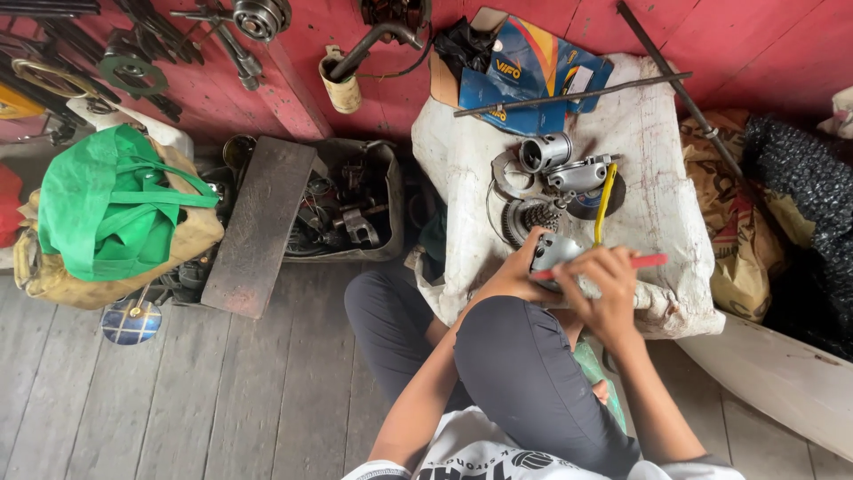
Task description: Sanding and cleaning a motorcycle piston using a handheld rotary power tool
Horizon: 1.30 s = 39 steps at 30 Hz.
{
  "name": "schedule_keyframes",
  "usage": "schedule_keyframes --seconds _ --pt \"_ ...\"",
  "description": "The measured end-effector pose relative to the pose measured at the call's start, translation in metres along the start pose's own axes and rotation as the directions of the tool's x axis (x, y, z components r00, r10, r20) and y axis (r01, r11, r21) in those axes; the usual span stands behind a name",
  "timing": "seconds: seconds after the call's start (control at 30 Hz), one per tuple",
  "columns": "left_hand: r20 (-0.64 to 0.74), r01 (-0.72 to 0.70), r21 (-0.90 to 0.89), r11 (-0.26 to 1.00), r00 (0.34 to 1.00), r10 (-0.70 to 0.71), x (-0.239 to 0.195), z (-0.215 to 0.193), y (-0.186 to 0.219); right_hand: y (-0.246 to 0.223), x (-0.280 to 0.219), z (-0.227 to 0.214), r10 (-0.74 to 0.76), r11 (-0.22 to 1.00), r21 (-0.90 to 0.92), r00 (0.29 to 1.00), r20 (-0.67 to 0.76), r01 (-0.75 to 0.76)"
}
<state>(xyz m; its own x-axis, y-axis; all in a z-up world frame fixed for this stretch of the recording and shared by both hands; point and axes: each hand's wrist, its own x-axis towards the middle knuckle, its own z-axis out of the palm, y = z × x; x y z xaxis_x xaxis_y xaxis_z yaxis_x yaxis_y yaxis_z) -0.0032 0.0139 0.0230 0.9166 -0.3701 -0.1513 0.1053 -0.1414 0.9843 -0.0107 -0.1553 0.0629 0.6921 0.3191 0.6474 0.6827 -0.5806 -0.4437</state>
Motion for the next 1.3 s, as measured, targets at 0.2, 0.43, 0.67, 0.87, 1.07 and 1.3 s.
schedule_keyframes --seconds 0.2,0.43,0.67,0.87,1.07,1.3 --pt "-0.004 -0.050 -0.082 0.995 0.999 0.049 0.000 0.001 -0.003 0.023 0.009 -0.003 0.139 0.989 -0.032 0.984 -0.109 -0.143" --pt "0.004 -0.023 -0.041 0.999 1.000 0.023 0.002 0.001 -0.002 0.009 0.007 0.002 0.002 0.997 -0.079 0.998 -0.057 -0.006" --pt "-0.007 -0.022 -0.061 0.998 1.000 0.022 0.004 0.003 -0.014 0.022 -0.005 0.015 0.049 0.997 -0.058 0.989 -0.138 -0.057" --pt "-0.023 -0.052 -0.076 0.996 0.998 0.050 0.006 0.004 -0.021 0.049 -0.008 0.017 0.027 0.991 -0.127 0.983 -0.183 -0.051" --pt "-0.011 -0.078 -0.119 0.990 0.997 0.077 -0.004 0.000 -0.010 0.051 -0.028 0.030 0.011 0.991 -0.128 0.982 -0.189 -0.036" --pt "-0.103 -0.125 -0.067 0.990 0.988 0.118 0.003 0.006 -0.023 0.025 -0.006 0.015 0.109 0.956 -0.252 0.981 -0.161 -0.148"
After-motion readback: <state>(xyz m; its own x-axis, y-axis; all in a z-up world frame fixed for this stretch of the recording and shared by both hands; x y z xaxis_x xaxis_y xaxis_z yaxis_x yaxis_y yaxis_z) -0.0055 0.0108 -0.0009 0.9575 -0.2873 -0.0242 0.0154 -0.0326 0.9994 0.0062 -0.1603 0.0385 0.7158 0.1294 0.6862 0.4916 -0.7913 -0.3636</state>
